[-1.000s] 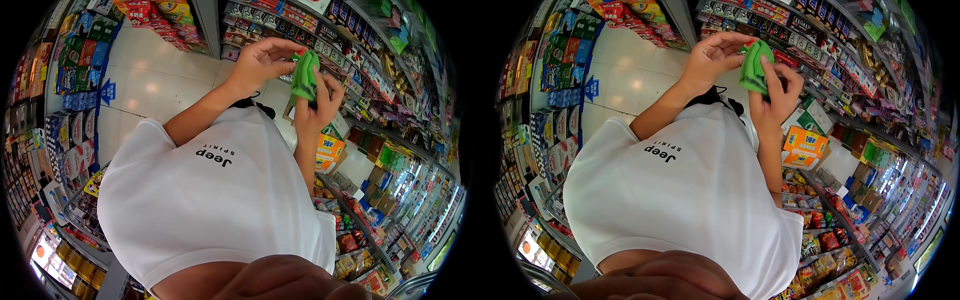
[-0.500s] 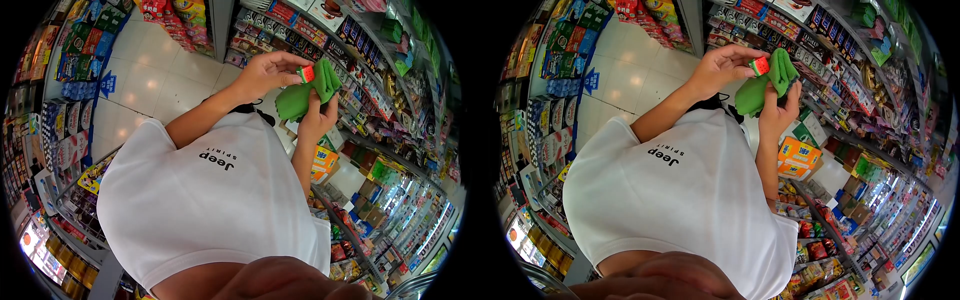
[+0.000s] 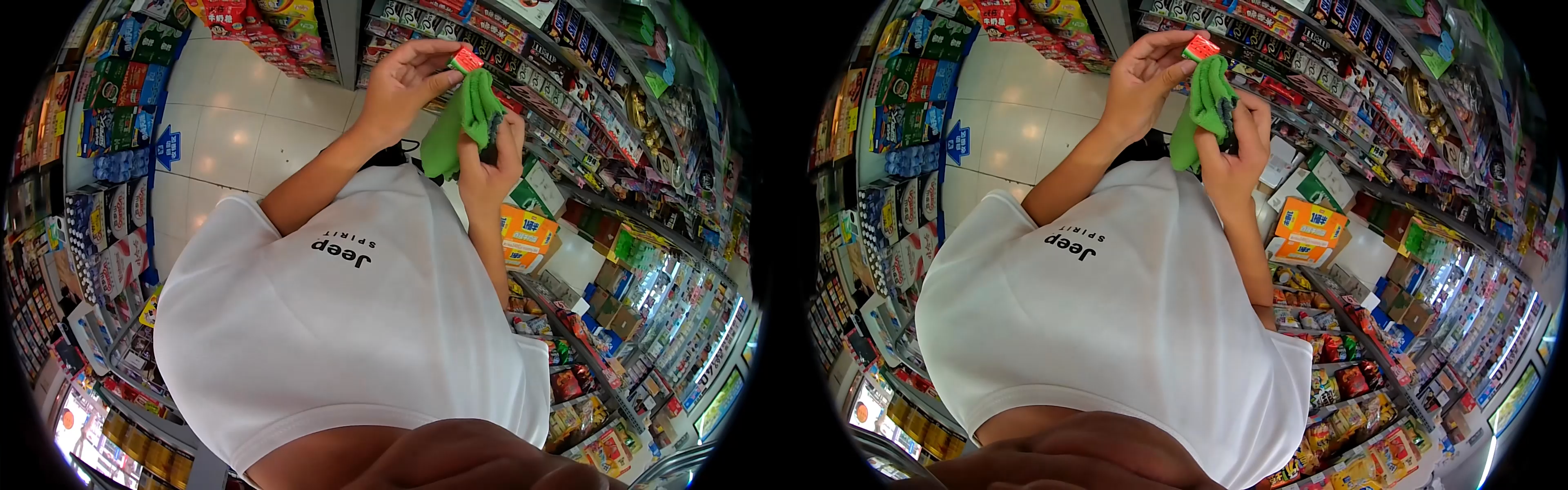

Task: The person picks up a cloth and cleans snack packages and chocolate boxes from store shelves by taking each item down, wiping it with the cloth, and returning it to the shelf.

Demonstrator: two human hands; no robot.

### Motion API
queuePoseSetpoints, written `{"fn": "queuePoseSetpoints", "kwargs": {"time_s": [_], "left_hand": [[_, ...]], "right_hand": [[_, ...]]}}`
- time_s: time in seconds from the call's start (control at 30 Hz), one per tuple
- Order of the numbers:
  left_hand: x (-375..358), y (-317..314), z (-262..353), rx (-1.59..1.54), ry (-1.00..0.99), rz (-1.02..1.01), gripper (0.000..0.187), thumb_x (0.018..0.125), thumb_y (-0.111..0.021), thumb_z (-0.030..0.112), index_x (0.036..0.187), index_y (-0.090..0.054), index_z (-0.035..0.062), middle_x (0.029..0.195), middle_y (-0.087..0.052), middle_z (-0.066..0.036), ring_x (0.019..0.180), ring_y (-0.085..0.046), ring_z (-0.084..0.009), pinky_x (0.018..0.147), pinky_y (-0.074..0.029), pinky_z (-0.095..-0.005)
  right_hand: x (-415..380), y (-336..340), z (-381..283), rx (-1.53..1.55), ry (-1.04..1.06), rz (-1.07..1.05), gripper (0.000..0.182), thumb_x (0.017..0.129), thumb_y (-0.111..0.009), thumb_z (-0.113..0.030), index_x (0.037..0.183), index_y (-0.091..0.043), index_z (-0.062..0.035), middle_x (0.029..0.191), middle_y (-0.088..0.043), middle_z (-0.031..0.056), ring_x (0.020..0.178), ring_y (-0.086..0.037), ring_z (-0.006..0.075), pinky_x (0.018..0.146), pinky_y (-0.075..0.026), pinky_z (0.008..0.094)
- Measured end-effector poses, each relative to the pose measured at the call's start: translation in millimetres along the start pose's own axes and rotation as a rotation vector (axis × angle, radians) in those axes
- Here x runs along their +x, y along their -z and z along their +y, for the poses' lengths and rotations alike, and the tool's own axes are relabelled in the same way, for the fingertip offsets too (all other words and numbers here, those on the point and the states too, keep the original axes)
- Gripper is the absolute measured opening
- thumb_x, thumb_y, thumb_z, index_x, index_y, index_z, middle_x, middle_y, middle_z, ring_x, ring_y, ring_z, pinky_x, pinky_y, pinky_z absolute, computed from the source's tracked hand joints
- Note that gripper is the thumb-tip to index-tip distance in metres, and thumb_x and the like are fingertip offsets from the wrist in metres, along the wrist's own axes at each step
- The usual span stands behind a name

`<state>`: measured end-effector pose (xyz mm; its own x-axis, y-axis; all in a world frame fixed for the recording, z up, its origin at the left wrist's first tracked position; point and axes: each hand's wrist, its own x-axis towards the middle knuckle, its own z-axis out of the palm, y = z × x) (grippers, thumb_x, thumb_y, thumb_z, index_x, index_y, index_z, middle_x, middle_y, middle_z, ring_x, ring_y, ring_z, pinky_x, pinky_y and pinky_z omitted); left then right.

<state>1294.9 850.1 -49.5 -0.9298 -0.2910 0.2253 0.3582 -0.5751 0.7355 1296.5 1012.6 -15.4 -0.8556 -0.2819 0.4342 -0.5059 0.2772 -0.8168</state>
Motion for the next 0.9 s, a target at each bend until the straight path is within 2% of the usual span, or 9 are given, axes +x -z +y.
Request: {"fn": "queuePoseSetpoints", "kwargs": {"time_s": [0.17,0.3,0.43,0.6,0.7,0.73,0.83,0.87,0.9], "left_hand": [[2,4,3,0.029,0.038,-0.046,0.038,0.094,-0.067,-0.004,0.131,-0.057,-0.0021,0.137,-0.061,-0.016,0.126,-0.059,-0.0212,0.108,-0.050,-0.0358],[11,13,0,0.026,0.089,-0.003,0.038,0.095,-0.068,-0.002,0.132,-0.057,-0.0017,0.137,-0.062,-0.015,0.125,-0.060,-0.0209,0.107,-0.050,-0.0346],[16,17,5,-0.019,0.112,-0.086,0.038,0.094,-0.070,-0.001,0.130,-0.057,-0.0014,0.135,-0.062,-0.015,0.125,-0.060,-0.0205,0.105,-0.050,-0.0349],[35,28,8,0.068,0.043,-0.035,0.046,0.091,-0.070,-0.005,0.134,-0.055,-0.0012,0.133,-0.060,-0.013,0.123,-0.060,-0.0193,0.106,-0.050,-0.0337],[69,50,14,0.208,-0.066,-0.091,0.047,0.090,-0.070,-0.005,0.134,-0.056,-0.0034,0.129,-0.061,-0.012,0.122,-0.060,-0.0203,0.104,-0.052,-0.0326],[84,64,14,0.482,-0.194,-0.107,0.043,0.091,-0.070,-0.002,0.133,-0.060,0.0006,0.129,-0.060,-0.009,0.122,-0.061,-0.0201,0.102,-0.054,-0.0329],[122,92,24,1.004,-0.373,-0.114,0.040,0.092,-0.068,-0.001,0.130,-0.065,0.0089,0.129,-0.059,-0.008,0.122,-0.062,-0.0176,0.099,-0.056,-0.0334],[138,98,31,1.074,-0.436,-0.138,0.040,0.089,-0.076,0.021,0.128,-0.068,0.0162,0.122,-0.061,-0.014,0.116,-0.063,-0.0302,0.093,-0.057,-0.0416],[143,100,33,1.127,-0.436,-0.153,0.037,0.088,-0.075,0.019,0.124,-0.067,0.0109,0.118,-0.061,-0.016,0.113,-0.062,-0.0336,0.093,-0.054,-0.0435]], "right_hand": [[7,-7,4,0.042,-0.065,0.077,0.035,0.082,-0.067,0.001,0.118,-0.067,0.0050,0.112,-0.061,0.0137,0.103,-0.060,0.0248,0.093,-0.046,0.0316],[10,-9,-5,-0.033,0.042,-0.043,0.035,0.082,-0.066,0.002,0.116,-0.068,0.0053,0.112,-0.062,0.0139,0.103,-0.061,0.0249,0.092,-0.046,0.0309],[12,-10,5,0.065,-0.114,0.056,0.039,0.080,-0.068,0.002,0.119,-0.069,0.0036,0.113,-0.063,0.0147,0.104,-0.061,0.0253,0.094,-0.047,0.0320],[9,-3,5,0.000,0.045,-0.152,0.038,0.081,-0.069,0.000,0.119,-0.069,0.0031,0.117,-0.063,0.0143,0.106,-0.061,0.0237,0.095,-0.046,0.0311],[1,0,18,0.061,-0.098,-0.058,0.037,0.082,-0.068,0.000,0.118,-0.069,0.0034,0.115,-0.062,0.0136,0.105,-0.060,0.0223,0.095,-0.045,0.0301],[-2,2,22,0.055,-0.122,-0.035,0.036,0.082,-0.068,0.000,0.118,-0.068,0.0036,0.115,-0.062,0.0131,0.104,-0.059,0.0220,0.094,-0.045,0.0297],[-9,12,34,0.035,-0.170,0.018,0.034,0.083,-0.067,0.000,0.117,-0.067,0.0039,0.114,-0.061,0.0119,0.103,-0.059,0.0216,0.094,-0.044,0.0285],[-11,16,37,0.025,-0.171,0.024,0.033,0.084,-0.066,-0.001,0.117,-0.067,0.0039,0.114,-0.061,0.0116,0.103,-0.059,0.0216,0.094,-0.044,0.0282],[-12,18,37,0.015,-0.172,0.031,0.033,0.084,-0.066,-0.001,0.117,-0.067,0.0039,0.114,-0.061,0.0113,0.103,-0.059,0.0216,0.094,-0.044,0.0280]]}}
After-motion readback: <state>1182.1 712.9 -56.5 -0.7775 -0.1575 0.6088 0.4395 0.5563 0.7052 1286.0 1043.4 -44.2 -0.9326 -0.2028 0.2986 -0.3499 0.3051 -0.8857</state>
